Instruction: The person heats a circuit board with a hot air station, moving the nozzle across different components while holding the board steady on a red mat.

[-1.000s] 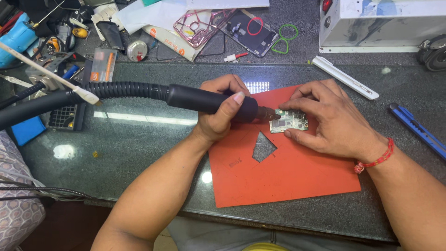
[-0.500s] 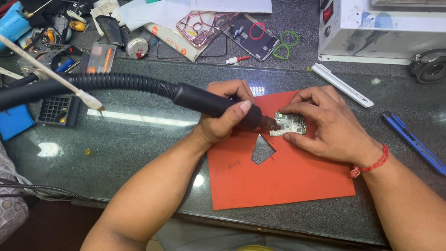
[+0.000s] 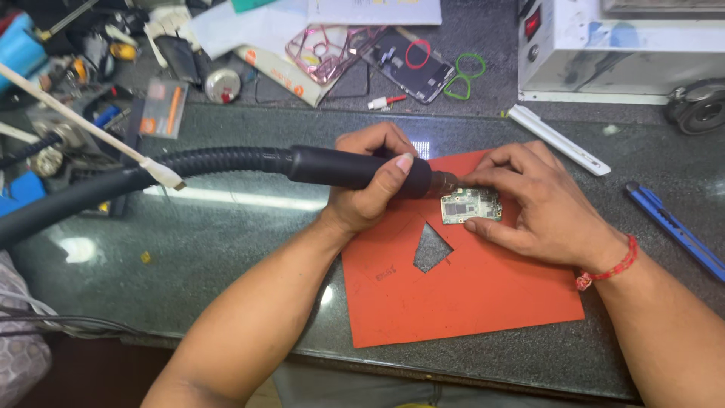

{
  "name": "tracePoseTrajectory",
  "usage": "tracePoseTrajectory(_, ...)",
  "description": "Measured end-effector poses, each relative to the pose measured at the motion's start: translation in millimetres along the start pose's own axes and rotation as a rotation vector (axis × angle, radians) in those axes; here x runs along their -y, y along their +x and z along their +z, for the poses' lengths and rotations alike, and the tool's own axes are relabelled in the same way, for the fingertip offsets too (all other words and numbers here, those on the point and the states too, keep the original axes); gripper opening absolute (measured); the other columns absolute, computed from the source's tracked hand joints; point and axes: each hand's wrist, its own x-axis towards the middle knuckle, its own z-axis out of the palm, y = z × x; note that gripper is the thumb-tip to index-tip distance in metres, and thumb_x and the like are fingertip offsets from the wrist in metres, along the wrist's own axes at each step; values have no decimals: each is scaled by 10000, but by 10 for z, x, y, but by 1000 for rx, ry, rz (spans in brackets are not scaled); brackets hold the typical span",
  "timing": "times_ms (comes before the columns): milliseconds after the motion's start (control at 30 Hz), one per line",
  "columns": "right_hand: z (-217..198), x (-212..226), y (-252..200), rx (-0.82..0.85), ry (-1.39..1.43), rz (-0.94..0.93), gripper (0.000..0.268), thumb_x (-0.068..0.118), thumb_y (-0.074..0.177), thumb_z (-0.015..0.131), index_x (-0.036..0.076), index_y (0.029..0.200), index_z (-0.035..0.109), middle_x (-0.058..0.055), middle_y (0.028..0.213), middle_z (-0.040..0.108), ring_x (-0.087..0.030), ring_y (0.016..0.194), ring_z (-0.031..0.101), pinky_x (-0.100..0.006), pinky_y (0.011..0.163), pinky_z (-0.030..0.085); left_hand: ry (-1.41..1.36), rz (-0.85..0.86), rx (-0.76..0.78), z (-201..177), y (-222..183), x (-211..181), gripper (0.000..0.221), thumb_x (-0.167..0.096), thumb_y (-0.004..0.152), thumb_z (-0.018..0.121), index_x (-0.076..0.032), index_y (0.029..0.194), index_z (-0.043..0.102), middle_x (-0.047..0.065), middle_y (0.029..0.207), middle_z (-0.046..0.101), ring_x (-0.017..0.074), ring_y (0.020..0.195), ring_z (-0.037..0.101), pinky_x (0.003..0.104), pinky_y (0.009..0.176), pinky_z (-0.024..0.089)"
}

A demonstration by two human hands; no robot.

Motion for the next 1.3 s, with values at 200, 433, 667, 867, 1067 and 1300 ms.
tracePoseTrajectory(200,-2,21,19,-24,-21,-21,492,324,699,842,121,1136,740,-67,1123,637,-281,1061,560,-417,949,462,-122,6,63,-61,-26,-27,383,-348,943,626,19,836,619,110,816,664,164,697,628,293,686,489)
tracePoseTrajectory(433,-13,30,7,-15,-22,-27,481,314,703,845,117,1128,735,-70,1126,631,-284,1064,553,-415,941,463,-140,1,137,-43,-24,-41,396,-368,934,630,20,854,612,115,840,673,164,714,647,291,701,508)
tracePoseTrajectory(667,1,20,-9,-12,-23,-27,461,309,717,840,125,1128,742,-65,1124,630,-281,1059,551,-416,949,462,-125,13,105,-88,-67,-44,389,-369,937,632,10,857,598,103,806,657,142,699,628,275,678,497)
tracePoseTrajectory(867,-22,37,10,-18,-30,-42,468,310,721,839,119,1135,727,-75,1137,625,-290,1069,550,-423,950,461,-113,-22,74,-53,-74,-71,413,-389,947,636,17,875,616,115,859,679,168,785,641,315,758,518)
tracePoseTrajectory(1067,-8,40,-1,-12,-18,-23,505,297,718,826,120,1180,721,-76,1138,617,-292,1059,541,-416,947,465,-213,-10,203,-76,-93,-55,383,-368,941,631,8,876,595,110,846,666,148,746,634,290,708,502)
tracePoseTrajectory(1300,-16,55,2,-1,-40,-13,476,318,725,840,128,1147,730,-69,1125,622,-289,1055,536,-418,937,459,-91,-52,111,-86,-70,-119,363,-342,936,637,7,839,614,105,827,693,169,744,663,314,725,527)
